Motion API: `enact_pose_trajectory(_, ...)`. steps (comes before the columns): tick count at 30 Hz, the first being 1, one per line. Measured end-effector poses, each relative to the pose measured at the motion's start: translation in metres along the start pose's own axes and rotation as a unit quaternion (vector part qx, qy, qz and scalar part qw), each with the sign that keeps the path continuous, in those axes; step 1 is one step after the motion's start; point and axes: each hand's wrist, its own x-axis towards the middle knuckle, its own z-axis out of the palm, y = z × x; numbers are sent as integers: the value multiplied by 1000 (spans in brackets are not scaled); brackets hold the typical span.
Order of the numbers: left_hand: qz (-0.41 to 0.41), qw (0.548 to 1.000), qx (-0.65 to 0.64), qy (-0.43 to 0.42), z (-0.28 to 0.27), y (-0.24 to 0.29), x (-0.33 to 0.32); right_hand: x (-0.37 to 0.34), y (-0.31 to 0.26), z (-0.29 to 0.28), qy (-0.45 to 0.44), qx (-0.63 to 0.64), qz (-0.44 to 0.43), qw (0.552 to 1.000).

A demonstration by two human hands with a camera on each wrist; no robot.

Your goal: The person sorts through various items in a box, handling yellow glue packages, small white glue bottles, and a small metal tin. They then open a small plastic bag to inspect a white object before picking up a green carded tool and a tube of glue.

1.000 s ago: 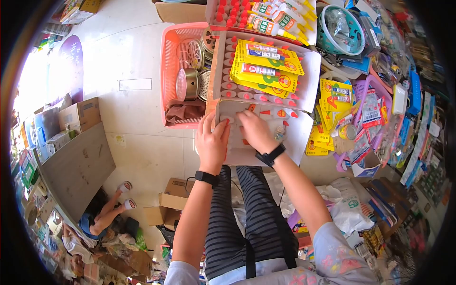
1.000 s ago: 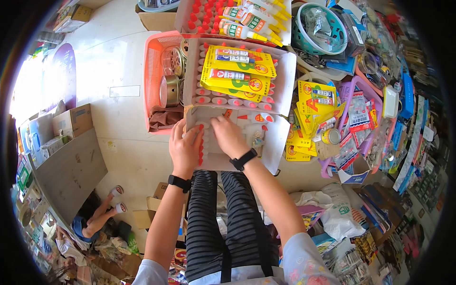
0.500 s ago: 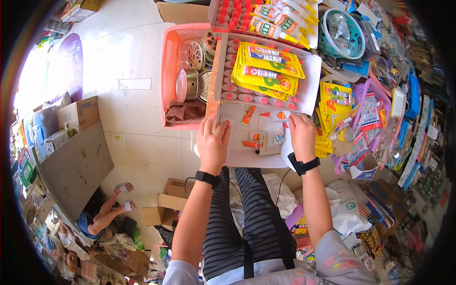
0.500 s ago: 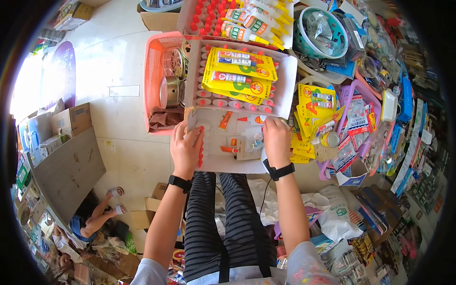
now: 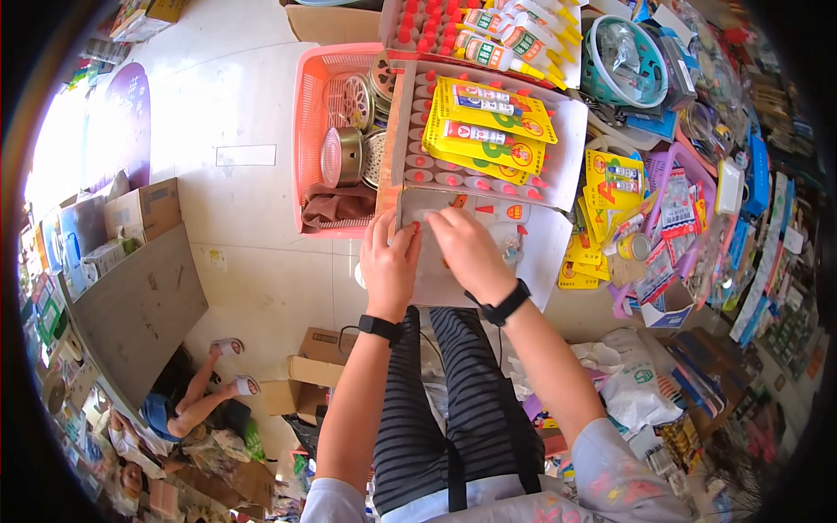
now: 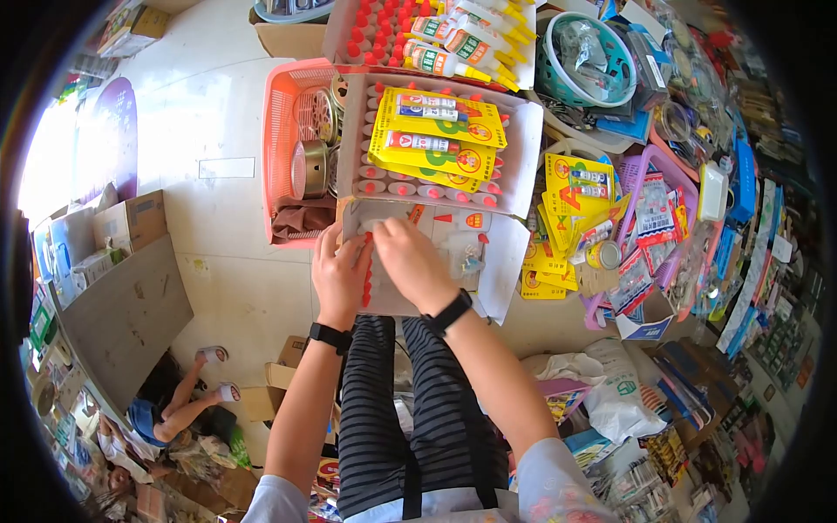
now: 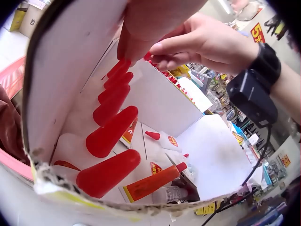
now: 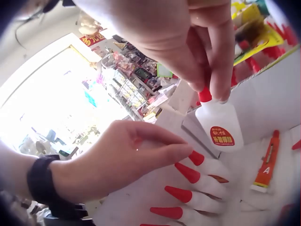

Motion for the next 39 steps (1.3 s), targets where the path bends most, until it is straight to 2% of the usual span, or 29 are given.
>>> enact_pose_trajectory(3,4,1000,-3,-8,-5,1,1,13,-3,18,-61,-30,-16,998)
enact_pose_trajectory(6,5,1000,3,-8,-5,1,1,15,5,33,-38,-29,-36,998)
enact_pose_trajectory(9,-1,1000,1,-7,-5,1,1,15,10,32,-10,18,-19,1000)
enact_pose_trajectory(14,-15,1000,6,-9,-4,5,2,-7,34,3,21,-40,70,996)
enact_pose_trajectory(16,-6,1000,4,-14,-4,5,2,-13,59,-2,-40,-124,120,984)
enact_pose_trajectory(19,9,1000,7,-10,-2,4,4,-17,87,6,-95,-194,95,972)
enact_pose_trajectory(22,17,1000,11,-4,-1,2,5,-21,103,18,-98,-246,55,963)
enact_pose_trajectory(25,13,1000,8,-6,0,0,4,-24,111,26,-61,-285,17,956)
enact_pose_trajectory(31,0,1000,-5,-11,-2,0,6,-25,99,23,-80,-303,28,949)
enact_pose_trajectory(35,-8,1000,-5,1,-2,1,7,-29,76,-4,-34,-245,29,968)
enact_pose_trajectory(39,-31,996,-76,33,-7,5,1,-24,38,-25,82,-59,57,993)
